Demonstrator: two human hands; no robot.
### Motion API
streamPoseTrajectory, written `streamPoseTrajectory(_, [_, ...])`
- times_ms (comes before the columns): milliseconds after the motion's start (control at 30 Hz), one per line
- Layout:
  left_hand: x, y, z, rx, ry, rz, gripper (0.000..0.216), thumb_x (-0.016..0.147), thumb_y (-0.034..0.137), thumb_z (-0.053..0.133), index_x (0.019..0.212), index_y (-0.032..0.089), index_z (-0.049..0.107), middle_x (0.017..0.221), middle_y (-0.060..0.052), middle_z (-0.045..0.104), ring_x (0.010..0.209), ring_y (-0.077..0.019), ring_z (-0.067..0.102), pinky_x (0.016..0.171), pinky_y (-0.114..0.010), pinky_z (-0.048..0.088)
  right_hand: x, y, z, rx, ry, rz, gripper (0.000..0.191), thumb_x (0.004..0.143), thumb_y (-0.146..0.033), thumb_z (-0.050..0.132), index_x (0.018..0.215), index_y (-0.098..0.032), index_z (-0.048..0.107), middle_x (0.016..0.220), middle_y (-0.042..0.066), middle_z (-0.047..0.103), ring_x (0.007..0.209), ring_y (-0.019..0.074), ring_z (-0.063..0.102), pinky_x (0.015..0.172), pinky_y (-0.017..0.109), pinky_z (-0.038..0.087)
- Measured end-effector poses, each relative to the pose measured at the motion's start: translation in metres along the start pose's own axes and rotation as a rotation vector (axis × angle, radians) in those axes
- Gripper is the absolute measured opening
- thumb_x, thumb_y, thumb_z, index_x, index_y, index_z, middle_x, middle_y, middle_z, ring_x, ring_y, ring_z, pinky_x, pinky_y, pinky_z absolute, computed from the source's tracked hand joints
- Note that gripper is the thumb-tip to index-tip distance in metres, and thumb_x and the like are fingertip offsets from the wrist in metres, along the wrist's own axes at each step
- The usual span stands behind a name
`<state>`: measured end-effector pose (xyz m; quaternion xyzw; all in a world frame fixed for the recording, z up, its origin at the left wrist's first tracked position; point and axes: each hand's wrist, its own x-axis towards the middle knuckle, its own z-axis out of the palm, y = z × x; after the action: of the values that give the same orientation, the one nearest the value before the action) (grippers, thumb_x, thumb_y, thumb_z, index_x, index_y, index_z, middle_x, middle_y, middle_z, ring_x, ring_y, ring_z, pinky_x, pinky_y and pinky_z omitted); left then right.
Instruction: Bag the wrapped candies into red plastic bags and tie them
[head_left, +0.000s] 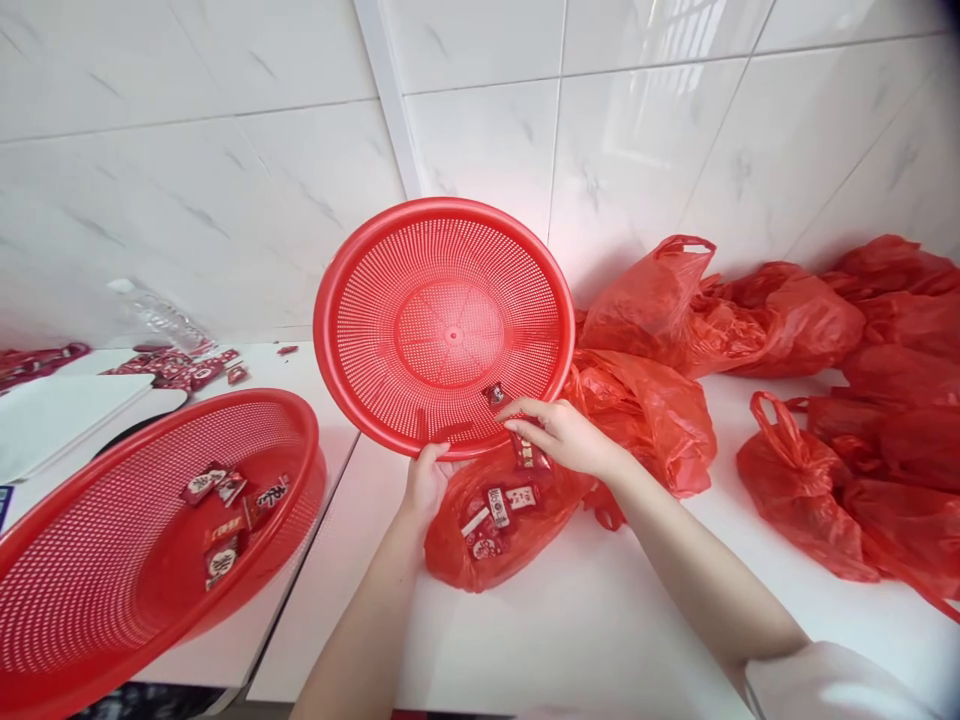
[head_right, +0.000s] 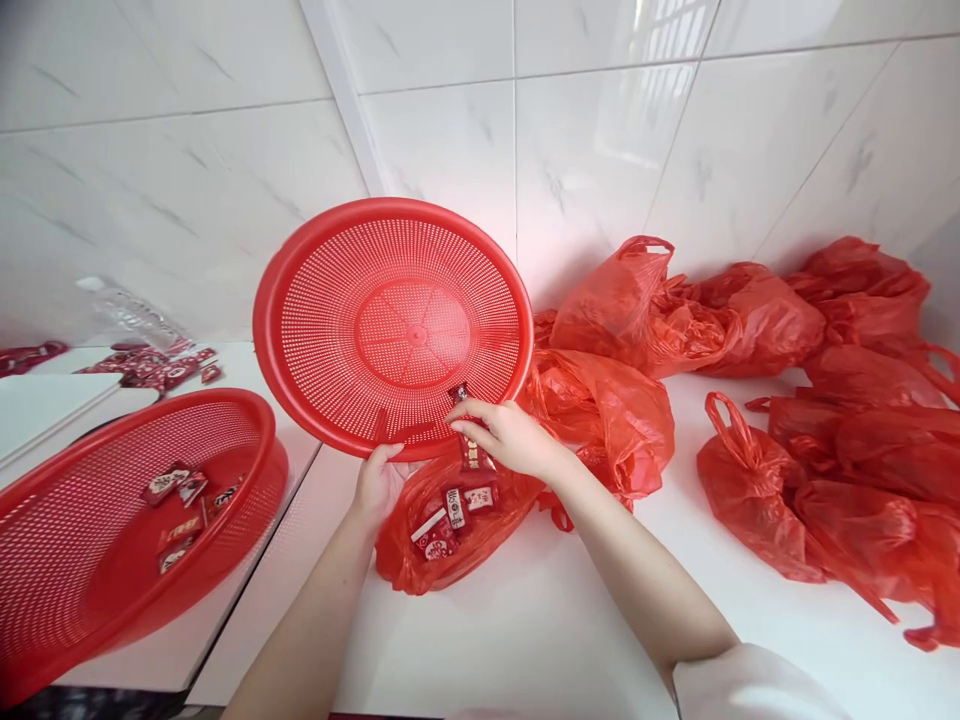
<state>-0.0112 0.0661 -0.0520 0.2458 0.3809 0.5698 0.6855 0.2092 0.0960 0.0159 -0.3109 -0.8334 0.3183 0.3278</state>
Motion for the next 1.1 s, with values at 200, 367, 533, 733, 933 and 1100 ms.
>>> streamPoseTrajectory(200, [-0.002, 0.001, 0.005, 0.059, 0.033, 0.014, 0.038, 0.067, 0.024, 0.059, 0.102, 0.01, 0.066, 0.096, -0.013, 0.073, 0.098, -0.0328, 0.067, 0.08, -0.043, 0.054, 0.001, 0.004, 0.003, -0.153, -0.181, -0.053, 0.026, 0.097, -0.034, 0.045, 0.094, -0.019, 0.066, 0.084, 0.003, 0.069, 0.075, 0.0144, 0.063, 0.072, 0.027, 0.049])
streamPoseTrajectory(367, [-0.007, 0.0, 0.011, 0.036, -0.001, -0.042, 0.04, 0.063, 0.023, 0.063, 0.1, 0.01, 0.066, 0.102, -0.014, 0.072, 0.103, -0.0349, 0.065, 0.085, -0.045, 0.053, 0.002, 0.019, 0.014, -0.437, -0.011, -0.023, 0.044, 0.095, -0.046, 0.045, 0.125, -0.015, 0.057, 0.135, 0.015, 0.053, 0.127, 0.0262, 0.047, 0.105, 0.045, 0.038])
streamPoseTrajectory(533, [-0.008, -0.002, 0.013, 0.031, 0.008, -0.028, 0.038, 0.062, 0.022, 0.063, 0.099, 0.01, 0.067, 0.101, -0.013, 0.072, 0.107, -0.0348, 0.063, 0.09, -0.046, 0.05, 0.001, 0.033, 0.024, -0.564, -0.089, 0.048, 0.071, 0.088, -0.056, 0.051, 0.14, -0.009, 0.043, 0.143, 0.022, 0.043, 0.132, 0.0344, 0.04, 0.111, 0.057, 0.025])
streamPoseTrajectory(733, [-0.006, 0.003, 0.009, 0.02, 0.028, -0.008, 0.032, 0.066, 0.023, 0.059, 0.095, 0.012, 0.067, 0.097, -0.011, 0.073, 0.105, -0.0324, 0.065, 0.088, -0.045, 0.052, 0.002, 0.02, 0.016, -0.165, -0.091, -0.033, 0.042, 0.088, -0.028, 0.059, 0.129, -0.021, 0.054, 0.115, 0.01, 0.066, 0.103, 0.0215, 0.063, 0.09, 0.039, 0.05])
streamPoseTrajectory(933, [-0.008, 0.008, 0.006, -0.023, -0.009, -0.049, 0.039, 0.072, 0.029, 0.053, 0.103, 0.009, 0.066, 0.1, -0.016, 0.072, 0.104, -0.0342, 0.065, 0.088, -0.048, 0.051, 0.0, 0.006, 0.01, 0.259, 0.037, 0.008, 0.061, 0.086, -0.029, 0.063, 0.141, -0.023, 0.038, 0.105, 0.007, 0.07, 0.096, 0.018, 0.067, 0.089, 0.036, 0.051])
streamPoseTrajectory(1100, [-0.007, 0.007, 0.004, -0.02, -0.039, -0.042, 0.041, 0.074, 0.028, 0.051, 0.107, 0.009, 0.065, 0.103, -0.016, 0.072, 0.104, -0.0334, 0.065, 0.089, -0.048, 0.051, -0.001, 0.004, 0.009, 0.36, 0.065, -0.052, 0.059, 0.085, -0.028, 0.064, 0.137, -0.023, 0.038, 0.1, 0.006, 0.07, 0.096, 0.0178, 0.067, 0.088, 0.036, 0.051])
